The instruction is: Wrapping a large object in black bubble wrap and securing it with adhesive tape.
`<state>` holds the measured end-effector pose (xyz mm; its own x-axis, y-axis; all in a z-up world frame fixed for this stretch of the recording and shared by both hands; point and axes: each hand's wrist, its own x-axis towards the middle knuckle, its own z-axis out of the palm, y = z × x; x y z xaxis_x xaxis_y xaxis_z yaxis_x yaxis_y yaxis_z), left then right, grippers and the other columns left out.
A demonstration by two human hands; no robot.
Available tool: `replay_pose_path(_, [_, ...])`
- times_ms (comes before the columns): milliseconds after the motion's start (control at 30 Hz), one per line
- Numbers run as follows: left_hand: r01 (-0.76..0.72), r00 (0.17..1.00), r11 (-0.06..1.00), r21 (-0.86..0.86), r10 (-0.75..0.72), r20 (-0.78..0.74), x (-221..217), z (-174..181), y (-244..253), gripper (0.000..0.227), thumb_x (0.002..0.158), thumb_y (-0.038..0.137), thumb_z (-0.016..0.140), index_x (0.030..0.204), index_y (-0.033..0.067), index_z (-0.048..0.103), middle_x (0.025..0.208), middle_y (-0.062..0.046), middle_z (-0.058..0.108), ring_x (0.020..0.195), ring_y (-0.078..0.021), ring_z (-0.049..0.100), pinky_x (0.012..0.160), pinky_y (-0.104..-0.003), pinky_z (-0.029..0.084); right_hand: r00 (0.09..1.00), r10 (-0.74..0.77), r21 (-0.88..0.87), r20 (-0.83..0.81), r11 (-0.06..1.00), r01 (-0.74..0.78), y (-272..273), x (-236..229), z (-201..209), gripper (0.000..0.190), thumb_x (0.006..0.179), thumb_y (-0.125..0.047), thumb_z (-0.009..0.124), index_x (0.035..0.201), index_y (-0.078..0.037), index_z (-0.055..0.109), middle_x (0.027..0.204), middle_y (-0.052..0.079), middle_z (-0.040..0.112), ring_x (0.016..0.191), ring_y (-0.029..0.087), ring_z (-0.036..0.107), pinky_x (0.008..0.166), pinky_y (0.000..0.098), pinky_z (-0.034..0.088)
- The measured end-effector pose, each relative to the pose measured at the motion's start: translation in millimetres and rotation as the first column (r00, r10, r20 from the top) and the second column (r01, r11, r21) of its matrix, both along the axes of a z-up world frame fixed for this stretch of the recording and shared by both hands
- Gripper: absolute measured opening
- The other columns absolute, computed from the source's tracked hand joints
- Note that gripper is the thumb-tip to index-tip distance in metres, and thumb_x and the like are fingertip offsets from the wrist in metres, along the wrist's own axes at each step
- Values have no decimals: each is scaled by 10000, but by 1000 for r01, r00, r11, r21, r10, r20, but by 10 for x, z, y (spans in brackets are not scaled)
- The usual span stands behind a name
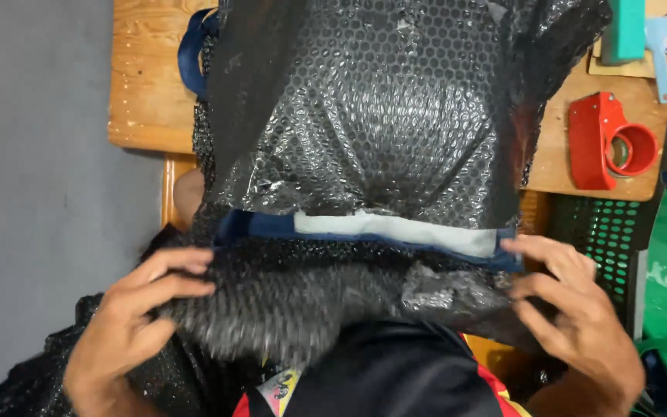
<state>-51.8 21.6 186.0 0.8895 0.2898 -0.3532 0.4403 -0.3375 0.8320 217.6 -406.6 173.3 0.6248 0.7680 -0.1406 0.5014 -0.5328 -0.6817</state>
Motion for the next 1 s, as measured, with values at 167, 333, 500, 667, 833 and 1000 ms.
replay_pose_path(167, [256,947,966,20,-255,197,-12,374,261,624,403,-37,507,956,3,793,1290,-146,727,1258,-326,664,1095,-456,510,1000,-13,250,-24,968,19,-377,16,68,232,732,70,620,881,-82,528,907,73,737,1088,285,760,1291,580,346])
replay_pose_path(333, [294,926,946,140,-318,202,357,566,529,714,318,-36,472,946,27,806,1112,-86,844,1120,-261,776,1066,-413,580,861,-441,526,-253,684,505,-998,336,-437,382,842,60,540,1185,-91,467,1168,86,586,1190,249,660,1091,307,557])
replay_pose_path(500, [184,953,977,107,-204,224,1211,261,882,418,665,-54,594,1050,-20,753,937,-64,729,787,-161,637,713,-266,466,921,-370,542,124,802,249,-20,1086,-130,469,994,282,625,1365,93,411,1289,249,543,1152,321,606,1060,375,534])
replay_pose_path(667, [58,995,993,104,-65,72,1858,-313,1119,283,871,-16,724,1154,-2,737,837,-21,650,644,-90,489,553,-225,386,954,-286,426,86,877,224,514,1582,-387,433,941,117,702,1315,31,502,1228,156,598,1050,233,594,912,327,470])
replay_pose_path(833, [70,997,987,-144,-66,29,2066,-726,1300,264,868,-18,717,1132,1,714,981,-34,703,787,-94,585,715,-212,484,991,-126,100,50,988,120,663,1767,-513,310,874,54,631,1169,-31,674,825,47,554,672,165,438,613,298,370])
replay_pose_path(1000, [77,997,986,-148,-73,33,2090,-701,1284,286,853,-43,717,1135,-2,699,972,-32,687,767,-97,569,686,-217,475,1000,-20,49,2,999,20,762,1746,-341,374,797,-197,752,1143,-58,727,997,62,706,827,197,590,740,313,455])
